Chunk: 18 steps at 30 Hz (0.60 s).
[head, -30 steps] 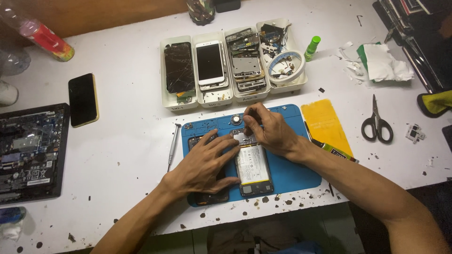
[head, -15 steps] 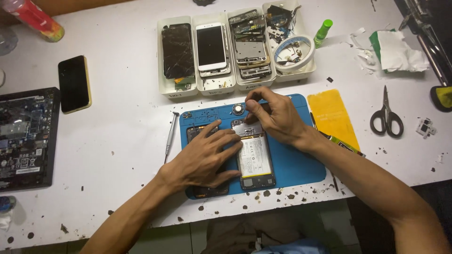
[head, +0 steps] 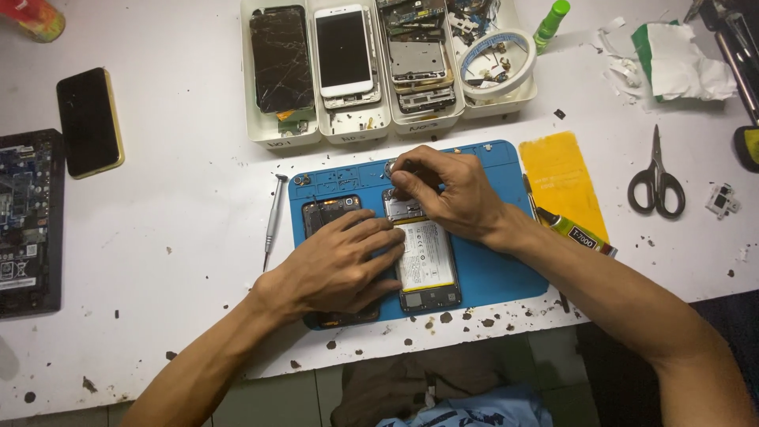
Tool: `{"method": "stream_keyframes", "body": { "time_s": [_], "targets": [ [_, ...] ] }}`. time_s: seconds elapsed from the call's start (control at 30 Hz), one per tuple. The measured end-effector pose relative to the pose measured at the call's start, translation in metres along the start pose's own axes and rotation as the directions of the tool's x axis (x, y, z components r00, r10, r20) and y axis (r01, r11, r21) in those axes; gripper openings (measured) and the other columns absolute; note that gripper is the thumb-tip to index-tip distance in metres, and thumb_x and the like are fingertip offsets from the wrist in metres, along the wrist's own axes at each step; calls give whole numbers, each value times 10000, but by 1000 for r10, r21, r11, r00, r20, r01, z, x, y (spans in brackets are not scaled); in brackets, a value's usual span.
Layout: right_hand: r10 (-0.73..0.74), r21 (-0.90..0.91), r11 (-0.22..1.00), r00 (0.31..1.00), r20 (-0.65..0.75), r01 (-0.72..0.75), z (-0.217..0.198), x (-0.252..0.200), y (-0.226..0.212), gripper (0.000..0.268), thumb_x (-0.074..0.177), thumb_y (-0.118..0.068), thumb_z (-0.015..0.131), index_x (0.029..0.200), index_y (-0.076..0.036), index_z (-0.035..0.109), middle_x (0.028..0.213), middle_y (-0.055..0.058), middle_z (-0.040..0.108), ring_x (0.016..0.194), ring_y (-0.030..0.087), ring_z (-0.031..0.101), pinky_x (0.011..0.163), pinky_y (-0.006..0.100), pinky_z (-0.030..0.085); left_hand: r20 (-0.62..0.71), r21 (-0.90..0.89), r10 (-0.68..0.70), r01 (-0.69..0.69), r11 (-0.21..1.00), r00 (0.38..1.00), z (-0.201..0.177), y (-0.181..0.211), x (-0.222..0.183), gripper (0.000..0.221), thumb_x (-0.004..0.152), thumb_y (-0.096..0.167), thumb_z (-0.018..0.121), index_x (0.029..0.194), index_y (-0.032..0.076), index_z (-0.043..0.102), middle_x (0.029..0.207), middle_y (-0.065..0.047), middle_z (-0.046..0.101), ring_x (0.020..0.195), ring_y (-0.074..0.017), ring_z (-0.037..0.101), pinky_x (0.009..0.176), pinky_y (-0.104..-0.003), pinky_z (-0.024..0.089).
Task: Repairing internal components of a smartphone using a precision tool on a repair bench
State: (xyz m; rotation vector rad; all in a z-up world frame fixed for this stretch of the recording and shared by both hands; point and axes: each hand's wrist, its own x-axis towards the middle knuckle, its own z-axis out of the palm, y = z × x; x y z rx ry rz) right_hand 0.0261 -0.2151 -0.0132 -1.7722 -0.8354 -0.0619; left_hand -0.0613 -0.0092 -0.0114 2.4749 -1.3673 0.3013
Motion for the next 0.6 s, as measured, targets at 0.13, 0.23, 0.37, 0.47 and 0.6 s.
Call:
{"method": "stream_keyframes", "body": {
  "time_s": [0.13, 0.23, 0.37, 0.47, 0.6],
  "targets": [
    [1, 1, 1000, 1000, -17, -1, 0, 1, -1, 117, 1035, -114, 624, 1020, -31, 705, 737, 132, 743, 691, 237, 766, 596, 337, 633, 8, -4, 9, -9, 1000, 1000, -1, -1, 0, 396, 939, 407, 671, 1076, 42, 739, 1070, -165, 722, 1127, -305, 685, 1047, -511, 500],
    [10, -10, 1000, 1000, 12, -10, 2, 1, 2, 104, 1030, -107, 628, 1047, -41, 707, 751, 146, 749, 709, 255, 769, 596, 345, 623, 12, -32, 11, -10, 999, 1000, -2, -2, 0, 387, 940, 383, 682, 1079, 26, 735, 1084, -184, 718, 1137, -325, 682, 1029, -508, 509],
    [-28, -43, 999, 999, 20, 29, 5, 0, 6, 100, 1030, -94, 627, 1043, -36, 707, 763, 156, 758, 712, 265, 774, 599, 349, 631, 5, -13, 8, -8, 1000, 1000, 0, -2, -3, 399, 946, 404, 669, 1087, 37, 737, 1096, -172, 720, 1142, -314, 681, 1016, -491, 519],
    [-51, -59, 997, 998, 26, 52, 4, 1, 4, 105, 1032, -86, 620, 1043, -27, 706, 770, 171, 759, 718, 278, 776, 603, 361, 635, 1, -15, 15, -15, 1000, 1000, -1, -2, -1, 397, 946, 402, 667, 1082, 36, 737, 1093, -176, 722, 1137, -319, 685, 1010, -494, 523],
    [-49, -69, 996, 998, 37, 52, 5, 0, 7, 109, 1024, -80, 630, 1074, -29, 712, 769, 173, 759, 721, 284, 775, 601, 361, 632, -6, -63, 54, -54, 997, 999, -4, -4, 1, 342, 954, 348, 655, 1061, 36, 744, 1059, -180, 732, 1114, -324, 694, 1006, -495, 526]
  ]
}}
